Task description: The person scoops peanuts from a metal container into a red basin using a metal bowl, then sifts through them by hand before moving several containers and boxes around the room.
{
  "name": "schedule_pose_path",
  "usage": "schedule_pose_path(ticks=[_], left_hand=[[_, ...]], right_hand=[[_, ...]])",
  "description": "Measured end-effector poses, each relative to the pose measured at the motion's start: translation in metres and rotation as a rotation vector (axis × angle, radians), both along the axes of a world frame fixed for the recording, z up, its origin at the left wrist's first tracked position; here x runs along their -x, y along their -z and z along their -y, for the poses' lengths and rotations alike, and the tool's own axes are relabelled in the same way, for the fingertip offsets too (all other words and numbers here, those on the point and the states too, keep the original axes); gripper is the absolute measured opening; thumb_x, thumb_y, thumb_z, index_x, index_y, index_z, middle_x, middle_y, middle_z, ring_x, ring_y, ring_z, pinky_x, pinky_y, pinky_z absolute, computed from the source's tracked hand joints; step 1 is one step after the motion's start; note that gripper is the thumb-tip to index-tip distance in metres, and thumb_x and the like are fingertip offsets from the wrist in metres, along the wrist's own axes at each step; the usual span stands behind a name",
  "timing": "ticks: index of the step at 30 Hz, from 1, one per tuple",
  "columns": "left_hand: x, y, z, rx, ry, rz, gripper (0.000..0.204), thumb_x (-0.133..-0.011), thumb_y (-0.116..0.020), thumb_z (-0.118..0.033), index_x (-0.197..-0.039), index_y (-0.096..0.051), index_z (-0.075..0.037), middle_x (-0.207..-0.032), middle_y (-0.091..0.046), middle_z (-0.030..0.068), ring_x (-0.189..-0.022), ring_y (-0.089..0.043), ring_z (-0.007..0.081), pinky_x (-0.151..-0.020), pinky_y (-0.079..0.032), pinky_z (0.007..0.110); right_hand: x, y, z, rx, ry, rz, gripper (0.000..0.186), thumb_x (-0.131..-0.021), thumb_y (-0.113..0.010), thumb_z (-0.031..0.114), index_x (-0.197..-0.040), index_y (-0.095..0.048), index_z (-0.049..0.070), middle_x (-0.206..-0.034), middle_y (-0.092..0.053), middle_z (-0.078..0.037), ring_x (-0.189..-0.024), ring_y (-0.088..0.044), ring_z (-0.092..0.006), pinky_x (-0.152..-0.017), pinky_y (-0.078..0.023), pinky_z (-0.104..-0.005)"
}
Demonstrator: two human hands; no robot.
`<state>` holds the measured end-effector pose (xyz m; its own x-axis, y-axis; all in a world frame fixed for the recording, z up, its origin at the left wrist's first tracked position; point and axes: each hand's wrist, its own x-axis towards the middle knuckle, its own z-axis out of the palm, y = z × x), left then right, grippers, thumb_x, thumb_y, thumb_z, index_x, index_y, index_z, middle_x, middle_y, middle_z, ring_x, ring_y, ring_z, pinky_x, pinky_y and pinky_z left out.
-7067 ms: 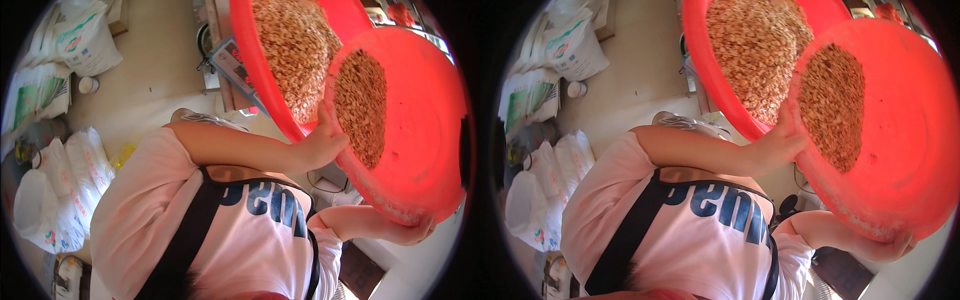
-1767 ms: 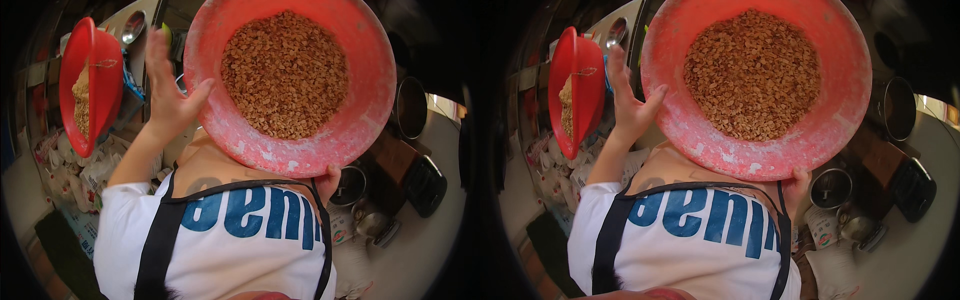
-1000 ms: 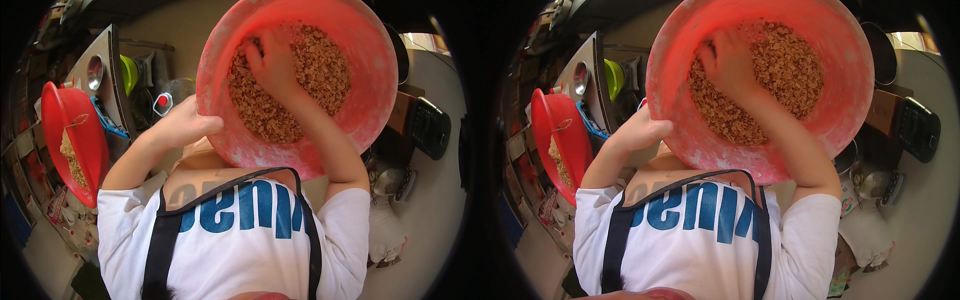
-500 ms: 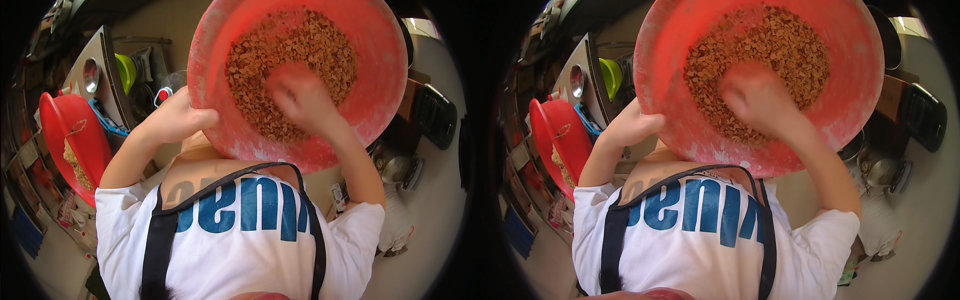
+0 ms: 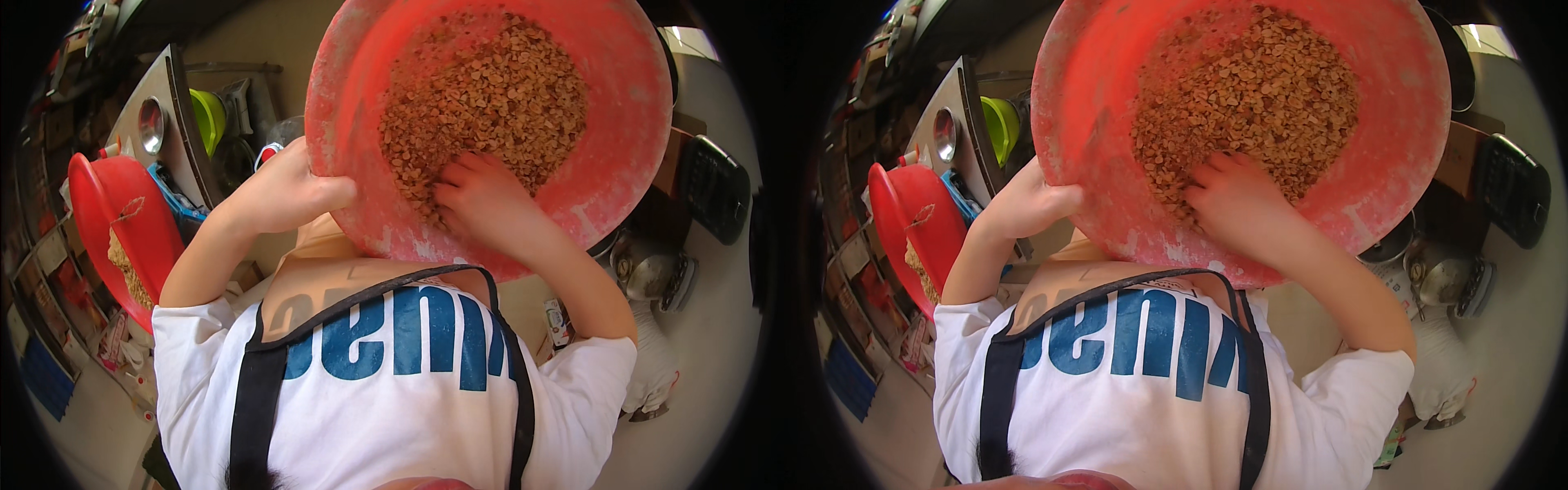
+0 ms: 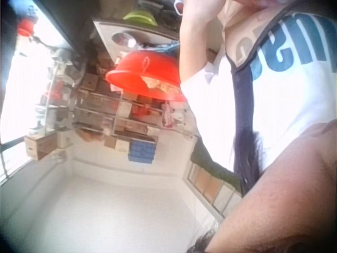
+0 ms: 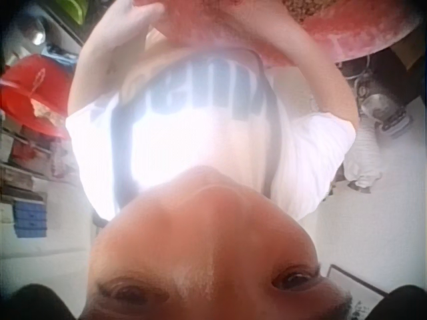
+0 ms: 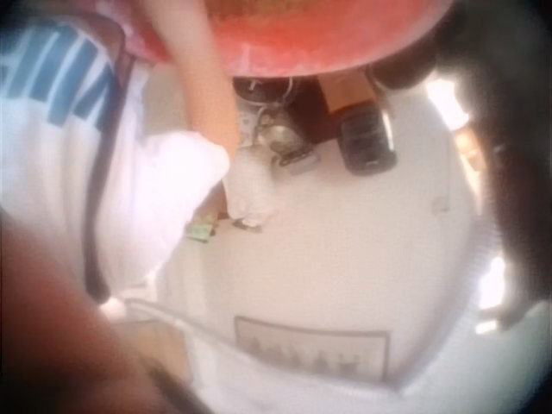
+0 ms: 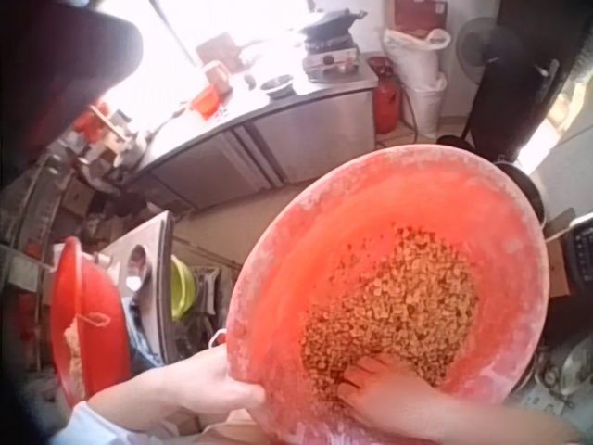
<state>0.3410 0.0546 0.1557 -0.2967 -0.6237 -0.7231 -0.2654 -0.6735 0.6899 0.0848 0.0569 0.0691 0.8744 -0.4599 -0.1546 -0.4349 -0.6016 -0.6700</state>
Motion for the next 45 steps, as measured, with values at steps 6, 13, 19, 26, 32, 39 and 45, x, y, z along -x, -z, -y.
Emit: schedule_pose_path(ticks=[6,13,19,26,32,39,45], left_hand=[[0.000,0.001,0.001,-0.009,0.047,0.043,0.041,-0.073,-0.055,-0.008,-0.113,-0.057,0.003,-0.102,-0.064,0.0108,-0.095,-0.058,0.0165,-0.085,-0.047,0.029],[0.004,-0.003,0.001,0.014,0.071,0.095,0.042,-0.072,-0.056,-0.009,-0.112,-0.057,0.003,-0.102,-0.064,0.0109,-0.095,-0.058,0.0175,-0.086,-0.047,0.030],[-0.003,-0.003,-0.002,0.038,0.099,0.104,0.042,-0.072,-0.055,-0.007,-0.113,-0.057,0.002,-0.102,-0.064,0.0100,-0.095,-0.058,0.0158,-0.086,-0.047,0.030],[-0.002,-0.003,-0.008,0.026,0.042,0.003,0.042,-0.073,-0.052,-0.002,-0.114,-0.056,0.004,-0.104,-0.062,0.0070,-0.096,-0.057,0.0134,-0.084,-0.048,0.028],[0.001,-0.009,-0.009,0.011,0.081,0.042,0.043,-0.073,-0.052,-0.002,-0.116,-0.055,0.004,-0.105,-0.062,0.0070,-0.096,-0.058,0.0143,-0.084,-0.048,0.029],[0.000,-0.007,-0.016,0.008,0.052,0.043,0.042,-0.072,-0.052,-0.002,-0.114,-0.055,0.004,-0.103,-0.062,0.0073,-0.094,-0.058,0.0141,-0.082,-0.049,0.029],[0.000,-0.007,-0.017,0.030,0.062,0.049,0.042,-0.072,-0.051,-0.002,-0.113,-0.055,0.005,-0.102,-0.062,0.0072,-0.094,-0.058,0.0140,-0.081,-0.049,0.028]], right_hand=[[0.009,-0.009,0.056,-0.106,0.358,0.039,0.011,-0.077,-0.063,0.012,-0.086,-0.064,0.007,-0.094,-0.060,-0.009,-0.095,-0.055,-0.0313,-0.083,-0.044,-0.0418],[-0.018,0.043,0.050,0.281,0.445,0.224,0.020,-0.077,-0.064,0.013,-0.097,-0.061,0.009,-0.102,-0.057,-0.010,-0.097,-0.054,-0.0320,-0.083,-0.044,-0.0430],[0.013,0.005,-0.004,-0.111,0.183,0.069,0.019,-0.073,-0.064,0.008,-0.093,-0.063,0.008,-0.098,-0.058,-0.010,-0.096,-0.055,-0.0311,-0.083,-0.044,-0.0419],[0.055,-0.037,0.034,-0.256,0.093,-0.226,0.019,-0.077,-0.060,0.013,-0.095,-0.065,0.005,-0.086,-0.063,-0.016,-0.084,-0.059,-0.0332,-0.076,-0.047,-0.0408],[0.056,-0.003,0.077,0.132,0.677,0.195,0.015,-0.081,-0.058,0.012,-0.092,-0.063,0.003,-0.085,-0.061,-0.016,-0.081,-0.059,-0.0360,-0.073,-0.048,-0.0437],[0.032,0.010,0.092,0.244,0.810,0.172,0.027,-0.087,-0.057,0.011,-0.112,-0.062,0.003,-0.117,-0.059,-0.020,-0.110,-0.055,-0.0303,-0.093,-0.043,-0.0406],[0.032,0.028,0.010,0.110,0.347,0.111,0.017,-0.075,-0.063,0.009,-0.092,-0.062,0.008,-0.099,-0.056,-0.011,-0.093,-0.056,-0.0319,-0.078,-0.046,-0.0429]])
